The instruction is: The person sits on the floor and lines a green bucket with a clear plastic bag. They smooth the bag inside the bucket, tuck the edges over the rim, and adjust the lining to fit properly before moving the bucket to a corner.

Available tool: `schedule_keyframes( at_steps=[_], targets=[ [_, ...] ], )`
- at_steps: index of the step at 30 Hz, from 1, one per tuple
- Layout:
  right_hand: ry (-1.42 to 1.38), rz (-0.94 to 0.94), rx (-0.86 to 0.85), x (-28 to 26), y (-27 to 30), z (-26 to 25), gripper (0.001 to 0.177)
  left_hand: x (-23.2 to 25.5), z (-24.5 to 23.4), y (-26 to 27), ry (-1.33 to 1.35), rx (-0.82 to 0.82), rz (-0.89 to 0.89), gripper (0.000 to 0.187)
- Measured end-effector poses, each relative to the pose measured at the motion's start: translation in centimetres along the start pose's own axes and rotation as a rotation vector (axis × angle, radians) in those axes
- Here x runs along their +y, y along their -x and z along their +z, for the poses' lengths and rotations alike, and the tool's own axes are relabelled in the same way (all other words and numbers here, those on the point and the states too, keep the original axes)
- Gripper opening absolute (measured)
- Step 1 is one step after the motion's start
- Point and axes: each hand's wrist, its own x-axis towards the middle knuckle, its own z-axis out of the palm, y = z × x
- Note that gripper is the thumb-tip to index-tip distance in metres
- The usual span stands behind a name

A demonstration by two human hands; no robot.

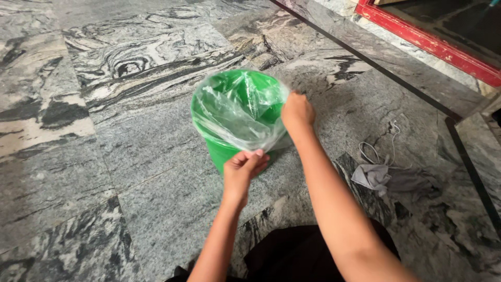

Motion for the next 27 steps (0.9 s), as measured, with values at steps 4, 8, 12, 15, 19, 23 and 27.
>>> schedule_keyframes(
  at_steps=[4,8,12,15,19,23,27],
  targets=[
    [-0.027,-0.013,0.111,0.4,-2.3,1.2,0.018,-0.1,0.5,0.6,0.117,0.027,-0.010,0.020],
    [-0.458,0.005,0.088,0.7,-4.3,0.0,0.012,0.9,-0.6,-0.1,0.191,0.110,0.039,0.018],
    [-1.033,0.271,-0.122,1.0,-4.5,-2.2,0.031,1.9,-1.8,-0.5,0.233,0.147,0.125,0.018],
    [-1.012,0.216,-0.224,1.2,-3.1,-3.9,0.037,2.0,-2.0,-0.6,0.175,0.133,0.074,0.018],
    [-1.296,0.167,-0.367,1.6,-2.3,-4.8,0.036,1.3,-1.7,-0.9,0.100,0.133,0.067,0.018],
    [-1.674,0.122,-0.358,1.1,-0.1,-2.5,0.035,0.7,-2.0,-0.7,0.039,0.090,0.038,0.020],
    [-0.742,-0.247,0.079,2.6,6.2,-1.3,0.024,2.3,-3.0,-1.3,-0.142,0.149,0.027,0.033]
  ],
)
